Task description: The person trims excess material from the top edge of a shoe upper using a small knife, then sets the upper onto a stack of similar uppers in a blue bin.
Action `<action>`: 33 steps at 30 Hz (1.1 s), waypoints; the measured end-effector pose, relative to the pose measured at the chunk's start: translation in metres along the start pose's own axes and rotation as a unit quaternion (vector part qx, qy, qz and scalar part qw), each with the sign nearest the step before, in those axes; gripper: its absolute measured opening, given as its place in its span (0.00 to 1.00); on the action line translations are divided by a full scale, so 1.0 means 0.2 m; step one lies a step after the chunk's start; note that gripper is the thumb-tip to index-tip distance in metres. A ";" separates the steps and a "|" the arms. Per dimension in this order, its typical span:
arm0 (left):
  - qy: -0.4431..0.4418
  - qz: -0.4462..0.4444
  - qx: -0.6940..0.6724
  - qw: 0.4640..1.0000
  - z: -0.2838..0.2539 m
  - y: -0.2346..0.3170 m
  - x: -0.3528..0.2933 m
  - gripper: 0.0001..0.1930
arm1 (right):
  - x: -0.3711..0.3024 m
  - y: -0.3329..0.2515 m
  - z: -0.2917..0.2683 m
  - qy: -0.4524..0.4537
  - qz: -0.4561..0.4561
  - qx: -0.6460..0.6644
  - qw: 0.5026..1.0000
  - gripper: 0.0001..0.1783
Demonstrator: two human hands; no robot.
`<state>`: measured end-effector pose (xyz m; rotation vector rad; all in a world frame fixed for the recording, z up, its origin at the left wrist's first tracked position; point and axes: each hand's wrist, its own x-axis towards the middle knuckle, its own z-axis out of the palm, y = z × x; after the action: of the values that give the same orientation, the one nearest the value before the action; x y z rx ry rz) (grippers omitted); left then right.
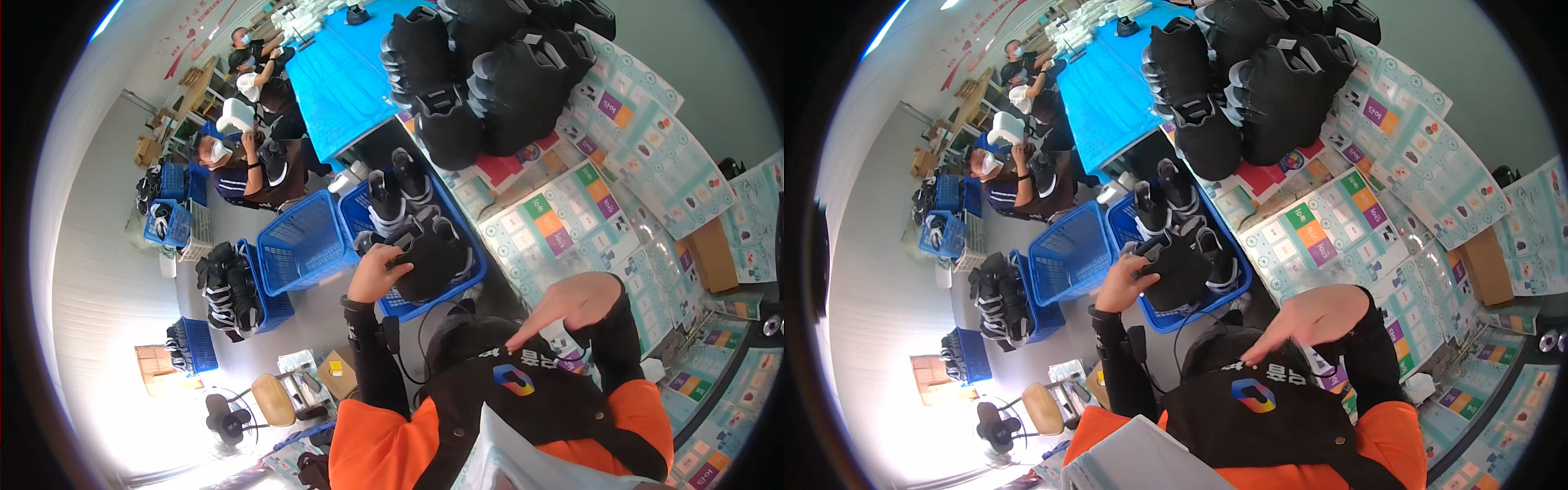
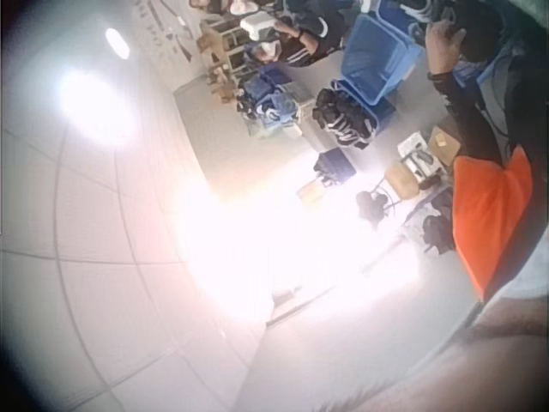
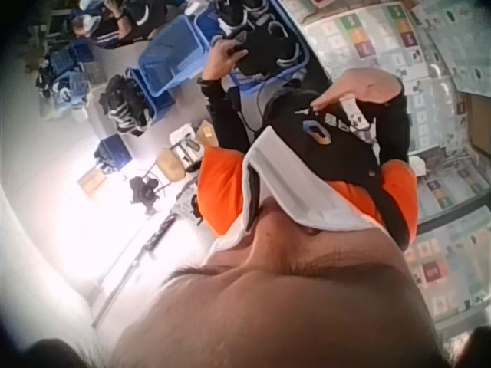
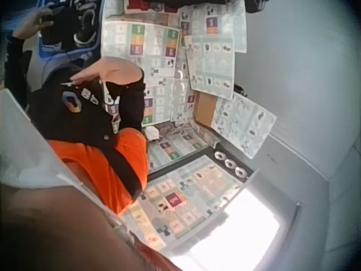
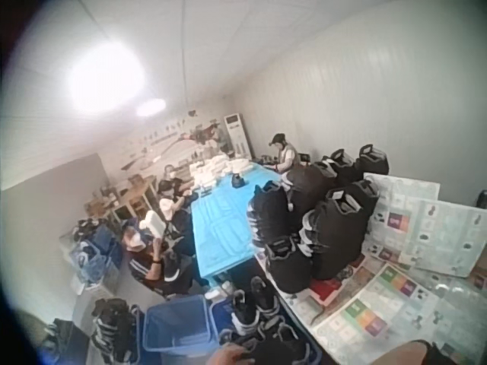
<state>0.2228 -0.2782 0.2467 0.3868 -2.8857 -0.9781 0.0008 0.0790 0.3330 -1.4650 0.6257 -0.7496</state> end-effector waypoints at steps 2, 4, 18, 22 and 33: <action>0.007 0.008 -0.035 0.999 0.10 0.07 -0.03 0.15 | -0.12 0.03 0.04 -0.020 0.003 0.086 0.996 0.57; 0.007 0.006 -0.084 0.996 0.15 0.09 -0.04 0.15 | -0.26 0.14 0.05 0.027 -0.247 0.289 0.925 0.64; -0.054 0.208 -0.106 0.971 0.26 0.19 0.22 0.18 | -0.30 0.21 0.48 0.805 -0.094 -0.305 0.500 0.54; -0.074 0.271 -0.126 0.951 0.16 0.33 0.34 0.15 | 0.06 0.10 0.37 0.602 0.126 -0.399 0.680 0.56; 0.028 0.327 -0.273 0.904 -0.05 0.37 0.45 0.44 | 0.57 0.24 0.10 0.715 0.142 -0.498 0.469 0.41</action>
<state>0.1211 -0.2517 0.2983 -0.5446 -2.2475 -1.4818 0.0924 0.0018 0.2946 -1.2174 2.9654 -1.3642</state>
